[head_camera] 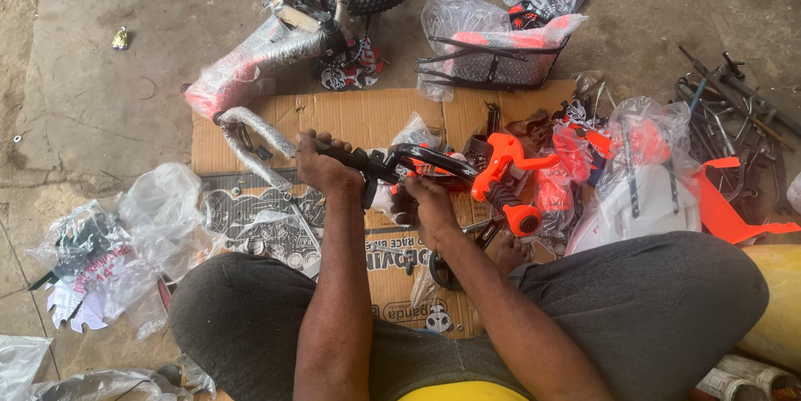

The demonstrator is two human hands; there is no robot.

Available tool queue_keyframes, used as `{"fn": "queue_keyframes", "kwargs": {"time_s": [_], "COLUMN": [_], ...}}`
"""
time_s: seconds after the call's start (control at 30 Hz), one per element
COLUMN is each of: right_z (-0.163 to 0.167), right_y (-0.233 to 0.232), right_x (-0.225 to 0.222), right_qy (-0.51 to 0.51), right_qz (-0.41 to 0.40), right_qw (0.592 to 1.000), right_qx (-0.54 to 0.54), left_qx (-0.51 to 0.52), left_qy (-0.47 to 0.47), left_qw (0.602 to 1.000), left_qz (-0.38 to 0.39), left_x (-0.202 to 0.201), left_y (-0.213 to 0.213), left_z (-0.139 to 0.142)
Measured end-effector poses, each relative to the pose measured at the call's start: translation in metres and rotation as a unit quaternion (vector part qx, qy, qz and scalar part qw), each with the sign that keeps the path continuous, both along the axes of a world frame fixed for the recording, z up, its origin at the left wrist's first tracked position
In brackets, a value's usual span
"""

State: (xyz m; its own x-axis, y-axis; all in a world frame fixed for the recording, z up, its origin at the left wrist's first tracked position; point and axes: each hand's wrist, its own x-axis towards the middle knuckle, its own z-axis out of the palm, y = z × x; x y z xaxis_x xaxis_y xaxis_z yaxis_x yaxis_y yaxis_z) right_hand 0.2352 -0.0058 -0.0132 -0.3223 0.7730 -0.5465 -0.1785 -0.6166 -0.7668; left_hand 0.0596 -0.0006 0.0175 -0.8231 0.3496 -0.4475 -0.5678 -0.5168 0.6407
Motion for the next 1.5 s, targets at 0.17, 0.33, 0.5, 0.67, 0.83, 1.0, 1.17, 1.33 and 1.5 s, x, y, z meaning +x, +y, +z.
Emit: {"fn": "queue_keyframes", "kwargs": {"time_s": [0.17,0.33,0.5,0.67,0.83,1.0,1.17,1.33,1.5], "right_z": [-0.002,0.001,-0.002,0.0,0.03,0.046,0.035,0.032,0.031], "right_y": [0.006,0.011,0.025,0.023,0.01,0.014,0.027,0.023,0.016], "right_x": [0.016,0.03,0.051,0.03,0.011,0.02,0.012,0.007,0.005], "right_qy": [0.087,0.077,0.057,0.114,0.032,0.03,0.074,0.053,0.068], "right_qz": [-0.049,-0.016,-0.001,-0.033,0.027,0.031,0.032,0.039,-0.006], "right_qw": [0.99,0.996,0.998,0.973,0.996,0.992,0.982,0.996,0.984], "right_qx": [0.104,0.045,0.034,0.2,0.073,0.118,0.169,0.056,0.163], "left_qx": [-0.014,-0.002,0.007,0.009,0.017,0.007,0.009,0.016,0.018], "left_qy": [0.001,-0.01,-0.001,-0.019,-0.015,-0.002,-0.021,-0.006,-0.005], "left_qw": [1.0,1.0,1.0,1.0,1.0,1.0,1.0,1.0,1.0], "left_qz": [0.007,0.001,-0.005,-0.013,-0.016,-0.014,-0.006,-0.009,-0.004], "left_x": [0.015,0.031,0.052,0.035,0.013,0.017,0.003,-0.002,-0.003], "left_y": [0.008,0.012,0.025,0.025,0.013,0.013,0.02,0.022,0.018], "left_z": [-0.005,-0.005,-0.011,-0.013,0.014,0.043,0.046,0.038,0.03]}}
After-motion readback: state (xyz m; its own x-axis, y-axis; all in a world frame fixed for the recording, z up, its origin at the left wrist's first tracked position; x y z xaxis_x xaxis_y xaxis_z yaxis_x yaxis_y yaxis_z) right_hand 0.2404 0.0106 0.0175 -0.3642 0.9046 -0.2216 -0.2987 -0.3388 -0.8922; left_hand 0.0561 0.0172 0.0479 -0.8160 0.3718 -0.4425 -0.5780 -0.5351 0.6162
